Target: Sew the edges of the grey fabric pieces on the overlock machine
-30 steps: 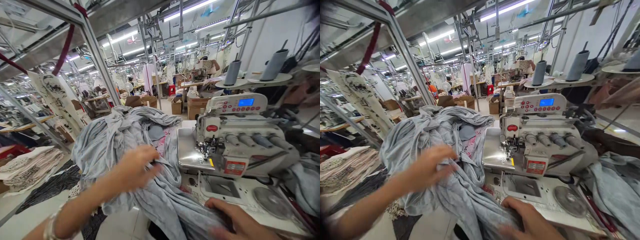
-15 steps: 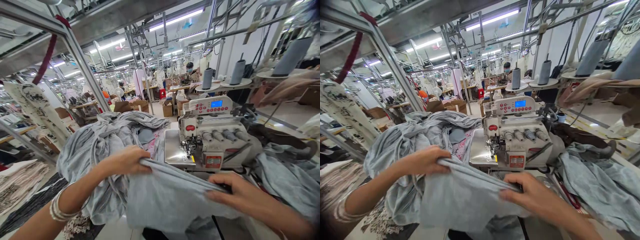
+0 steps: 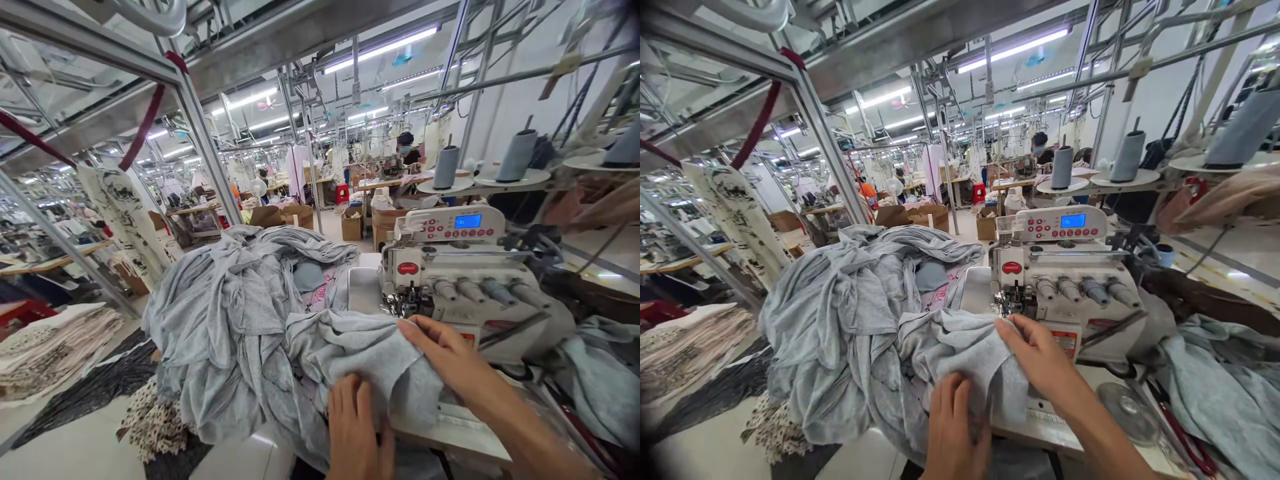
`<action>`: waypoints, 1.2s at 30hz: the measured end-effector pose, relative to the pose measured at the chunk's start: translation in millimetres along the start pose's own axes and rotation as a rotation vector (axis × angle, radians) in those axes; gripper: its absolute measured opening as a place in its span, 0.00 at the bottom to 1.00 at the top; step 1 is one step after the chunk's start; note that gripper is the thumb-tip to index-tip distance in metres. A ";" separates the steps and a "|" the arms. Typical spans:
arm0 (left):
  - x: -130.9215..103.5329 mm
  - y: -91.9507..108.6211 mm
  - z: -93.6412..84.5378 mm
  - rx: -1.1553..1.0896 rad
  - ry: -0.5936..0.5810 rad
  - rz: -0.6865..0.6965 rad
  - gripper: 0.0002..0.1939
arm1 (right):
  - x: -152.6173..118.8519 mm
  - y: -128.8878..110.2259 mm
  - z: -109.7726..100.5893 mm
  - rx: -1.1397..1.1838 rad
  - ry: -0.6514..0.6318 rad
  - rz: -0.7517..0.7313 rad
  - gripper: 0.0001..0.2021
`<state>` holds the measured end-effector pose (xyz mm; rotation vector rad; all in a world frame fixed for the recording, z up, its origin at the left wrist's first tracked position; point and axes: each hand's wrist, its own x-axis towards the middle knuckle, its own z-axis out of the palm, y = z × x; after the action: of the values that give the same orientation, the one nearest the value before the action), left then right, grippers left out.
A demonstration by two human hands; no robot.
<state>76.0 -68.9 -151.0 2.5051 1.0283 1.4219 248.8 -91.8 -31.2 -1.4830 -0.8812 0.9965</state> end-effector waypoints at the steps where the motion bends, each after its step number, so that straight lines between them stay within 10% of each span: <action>1: -2.8 -7.4 2.4 0.033 0.019 0.013 0.16 | -1.8 -0.2 -3.5 0.026 0.010 0.016 0.28; 8: 1.1 -46.6 -17.3 0.005 -0.170 0.166 0.25 | -7.1 1.5 -20.2 0.200 0.085 0.097 0.27; 14: 17.1 -21.4 -0.6 0.058 0.197 0.183 0.12 | -21.0 -21.8 -6.7 0.324 0.057 0.175 0.27; 18: 21.1 -19.5 1.5 -0.080 0.237 0.201 0.11 | -30.9 -38.3 -6.9 0.343 0.022 0.189 0.24; 21: 19.9 -27.1 -22.6 -0.365 0.155 0.169 0.10 | -33.9 -33.4 -23.2 0.256 0.031 0.196 0.25; 25: 72.7 -26.7 -92.6 -0.508 0.094 -0.255 0.06 | -42.2 3.3 -43.1 -0.090 -0.117 0.116 0.25; 28: 155.9 -18.7 -122.4 -0.562 -0.223 -0.298 0.11 | -49.1 43.8 -31.6 -0.035 -0.221 0.155 0.30; 31: 217.2 -8.9 -101.8 -0.573 -0.767 -0.253 0.09 | -47.0 74.8 -2.6 0.076 -0.231 0.181 0.28; 34: 226.5 3.4 -65.0 -0.575 -1.160 -0.335 0.11 | -37.4 79.2 23.1 -0.136 -0.004 -0.008 0.37; 36: 217.2 11.4 -51.3 -0.599 -1.219 -0.404 0.09 | -31.5 68.7 34.5 -0.251 0.175 -0.153 0.39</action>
<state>115.8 37.5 41.4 1.9276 0.6109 -0.0501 205.6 -117.3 -97.5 -1.6575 -1.0031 0.6509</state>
